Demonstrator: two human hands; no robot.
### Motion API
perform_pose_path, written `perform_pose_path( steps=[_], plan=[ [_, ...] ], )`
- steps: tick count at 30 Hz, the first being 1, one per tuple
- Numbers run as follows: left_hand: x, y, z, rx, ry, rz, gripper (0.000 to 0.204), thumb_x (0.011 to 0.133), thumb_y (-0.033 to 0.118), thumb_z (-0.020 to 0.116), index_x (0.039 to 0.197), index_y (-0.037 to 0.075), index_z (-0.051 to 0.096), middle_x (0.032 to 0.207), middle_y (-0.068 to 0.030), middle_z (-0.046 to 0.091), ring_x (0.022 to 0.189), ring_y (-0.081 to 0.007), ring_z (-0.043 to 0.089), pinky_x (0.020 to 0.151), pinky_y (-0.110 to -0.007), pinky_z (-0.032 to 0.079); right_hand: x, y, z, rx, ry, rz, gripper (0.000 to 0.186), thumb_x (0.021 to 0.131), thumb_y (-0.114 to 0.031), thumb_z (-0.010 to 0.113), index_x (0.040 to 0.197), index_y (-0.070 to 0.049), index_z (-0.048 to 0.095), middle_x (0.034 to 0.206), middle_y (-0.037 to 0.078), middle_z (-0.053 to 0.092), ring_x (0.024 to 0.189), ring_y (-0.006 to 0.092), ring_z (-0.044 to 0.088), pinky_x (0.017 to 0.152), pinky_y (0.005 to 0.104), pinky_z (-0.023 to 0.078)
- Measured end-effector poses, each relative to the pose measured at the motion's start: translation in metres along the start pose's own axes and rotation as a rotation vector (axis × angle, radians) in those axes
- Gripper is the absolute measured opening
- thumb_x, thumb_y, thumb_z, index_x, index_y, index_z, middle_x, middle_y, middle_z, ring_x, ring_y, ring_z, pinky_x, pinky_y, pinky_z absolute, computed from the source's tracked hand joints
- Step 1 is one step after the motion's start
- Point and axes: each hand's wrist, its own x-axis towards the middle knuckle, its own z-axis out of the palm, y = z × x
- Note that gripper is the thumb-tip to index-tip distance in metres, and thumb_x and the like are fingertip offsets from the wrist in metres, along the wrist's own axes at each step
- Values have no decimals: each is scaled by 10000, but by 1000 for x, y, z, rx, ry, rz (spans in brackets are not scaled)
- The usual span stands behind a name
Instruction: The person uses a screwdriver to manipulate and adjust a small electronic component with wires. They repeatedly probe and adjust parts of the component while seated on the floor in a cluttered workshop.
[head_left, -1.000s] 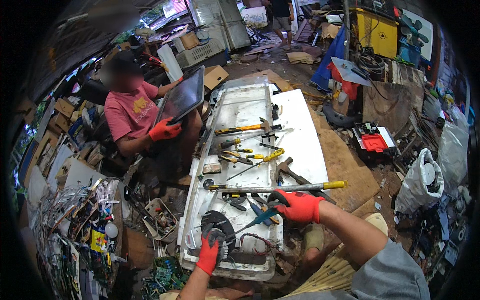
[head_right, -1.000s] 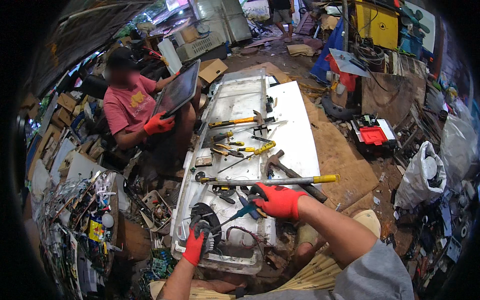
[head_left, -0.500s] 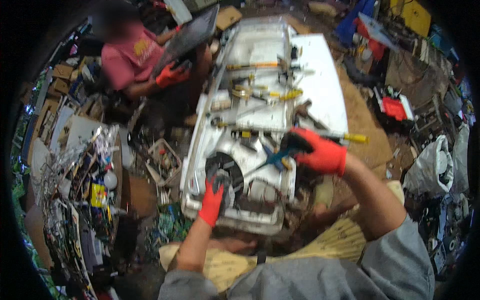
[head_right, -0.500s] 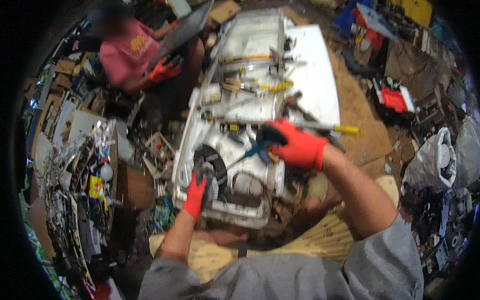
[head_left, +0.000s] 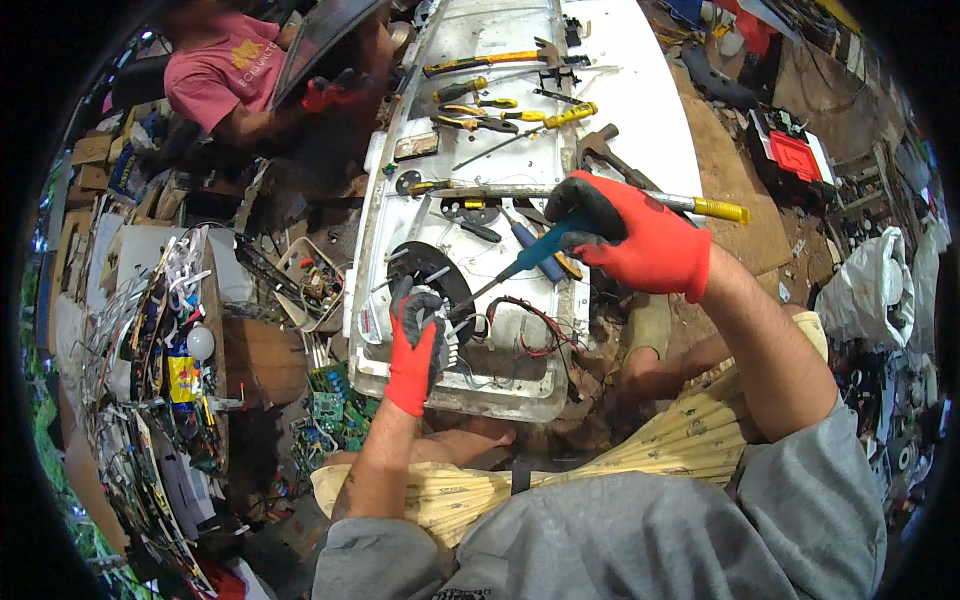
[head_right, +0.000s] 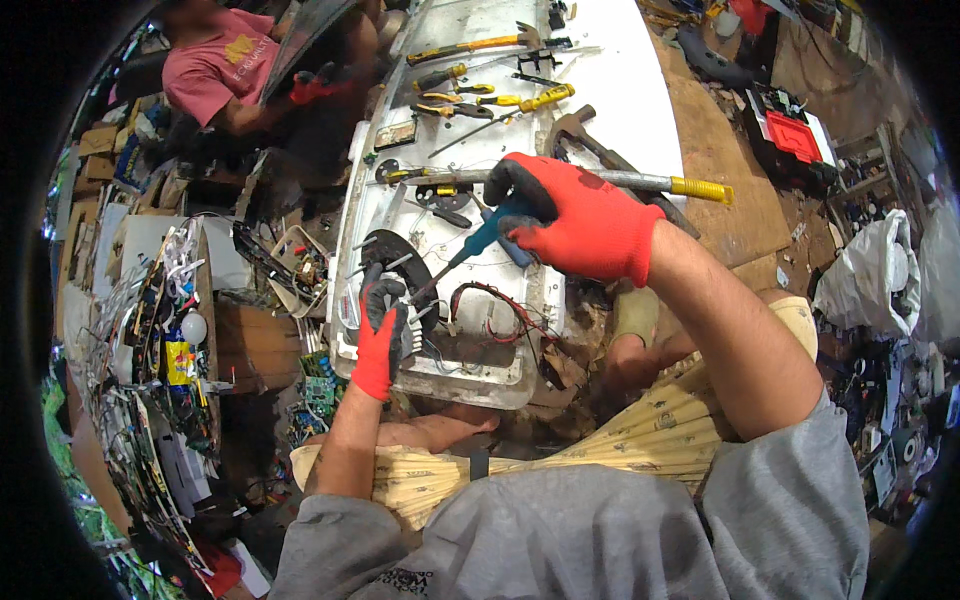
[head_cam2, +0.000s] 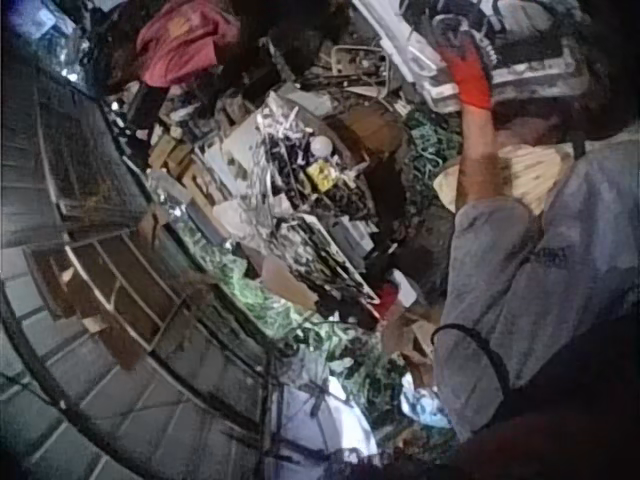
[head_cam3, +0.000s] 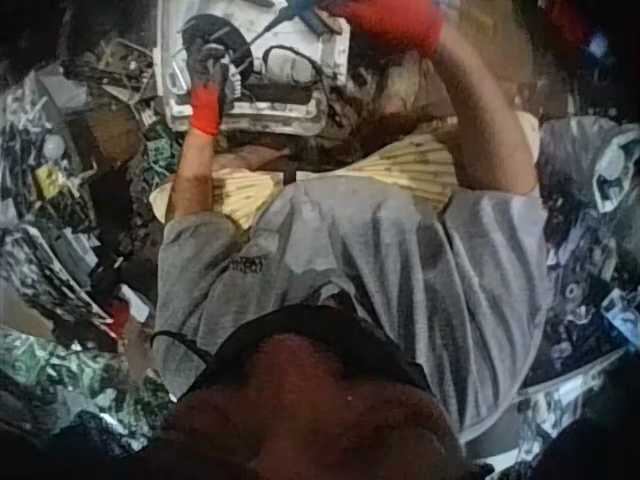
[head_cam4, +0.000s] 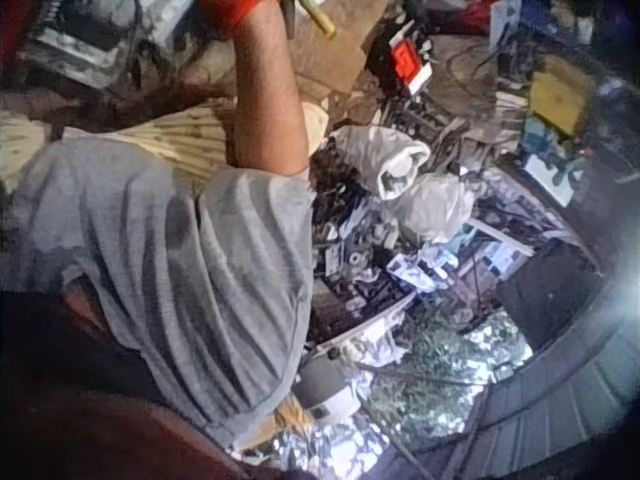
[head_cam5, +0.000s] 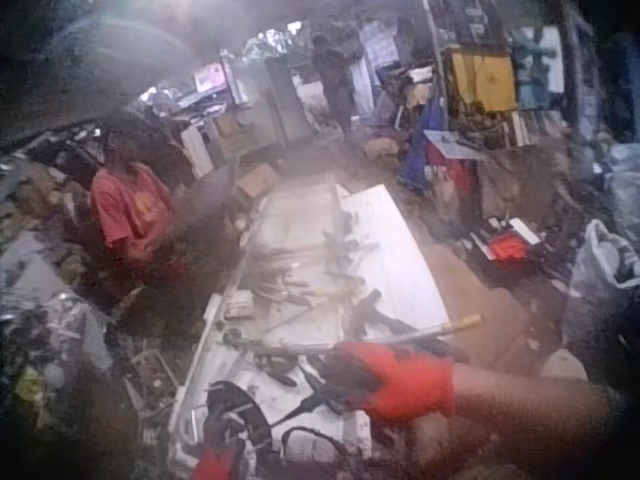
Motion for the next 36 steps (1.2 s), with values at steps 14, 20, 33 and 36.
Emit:
perform_pose_path(
  steps=[14, 20, 33, 36],
  plan=[
    [6, 1, 4, 255, -88, 42, 392, 910, 6, 621, 1298, 26, 566, 1466, -99, 417, 1288, -212, 472, 1100, -329, 371, -6, 12, -7, 211, -20, 27, 390, 850, -78, 616, 1235, -62, 551, 1124, 112, 652, 1089, 228, 616, 969, 360, 485],
    [2, -22, -14, 291, -46, -9, 367, 891, 55, 656, 1252, 28, 596, 1435, -109, 436, 1327, -249, 425, 1132, -352, 320, 0, 23, -10, 27, -90, 273, 348, 936, -291, 623, 1194, -63, 577, 1069, 144, 677, 978, 232, 643, 870, 376, 510],
    [18, 1, -15, 181, -1, -84, 348, 964, 137, 552, 1300, 45, 556, 1202, -107, 557, 1172, -226, 517, 1042, -343, 386, -2, 18, 2, 102, -30, 191, 334, 880, -154, 626, 1195, -53, 580, 1067, 81, 651, 965, 172, 595, 888, 329, 490],
    [23, 1, -25, 352, -102, -27, 305, 1006, 183, 532, 1272, 39, 576, 1349, -124, 523, 1308, -251, 454, 1151, -374, 297, -5, 18, 4, 156, -41, 147, 340, 905, -235, 640, 1193, -62, 589, 1096, 120, 678, 999, 224, 630, 921, 351, 491]
  ],
)
